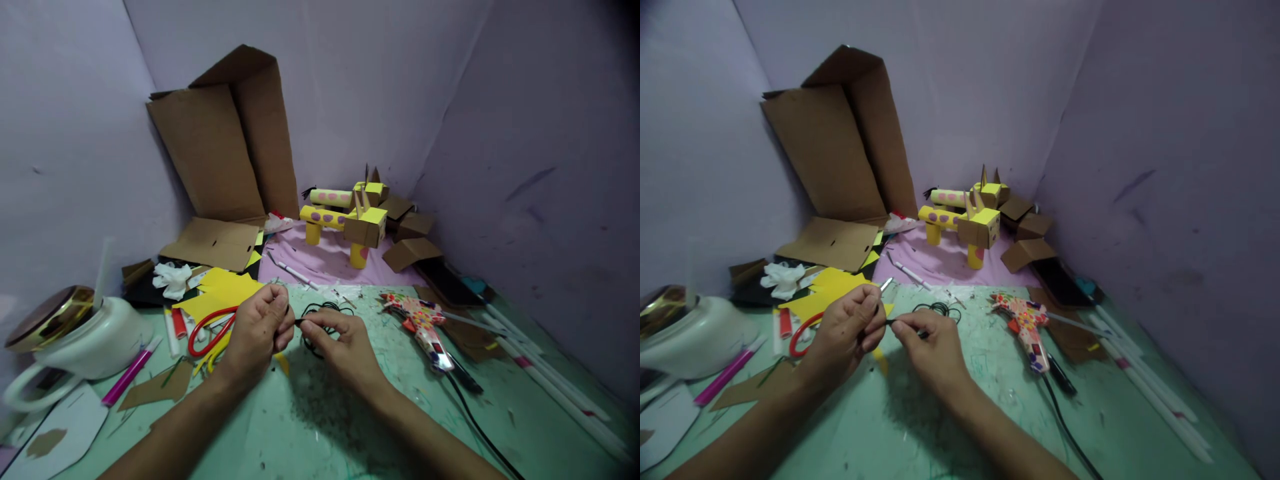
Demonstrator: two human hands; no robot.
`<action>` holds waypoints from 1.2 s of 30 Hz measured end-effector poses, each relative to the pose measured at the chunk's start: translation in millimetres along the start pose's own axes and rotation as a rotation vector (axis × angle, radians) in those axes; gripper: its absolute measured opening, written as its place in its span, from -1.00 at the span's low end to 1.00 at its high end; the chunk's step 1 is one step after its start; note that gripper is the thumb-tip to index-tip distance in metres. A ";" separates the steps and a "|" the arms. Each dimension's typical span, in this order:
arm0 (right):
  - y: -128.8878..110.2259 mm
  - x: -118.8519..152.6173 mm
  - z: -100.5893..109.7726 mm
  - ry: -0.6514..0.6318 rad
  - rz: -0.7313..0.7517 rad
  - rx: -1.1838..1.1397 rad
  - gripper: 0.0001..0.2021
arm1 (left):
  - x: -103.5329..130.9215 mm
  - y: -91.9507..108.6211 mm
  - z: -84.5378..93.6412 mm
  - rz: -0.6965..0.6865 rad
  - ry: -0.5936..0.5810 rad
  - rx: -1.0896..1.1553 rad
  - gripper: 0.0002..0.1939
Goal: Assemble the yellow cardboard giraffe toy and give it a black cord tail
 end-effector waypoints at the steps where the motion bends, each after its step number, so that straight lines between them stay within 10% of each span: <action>1: -1.3 0.2 0.9 0.005 -0.002 -0.009 -0.84 | 0.9 0.1 -0.8 -0.006 0.002 0.006 -0.63; 27: -13.6 3.7 29.9 0.231 0.075 -0.058 -0.87 | -1.3 -6.5 3.5 0.042 0.106 0.080 -0.64; 36: -31.9 5.3 39.5 0.172 0.207 0.049 -0.87 | -3.6 -36.3 -20.6 0.204 -0.138 0.092 -0.61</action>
Point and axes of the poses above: each hand's wrist, its own x-axis away from the middle knuckle, its own z-axis out of the back of the hand, y = z × x, the point moved 6 cm from there along -x, towards the middle knuckle, and after that the axes turned 13 degrees about -y, right-handed, at the moved point
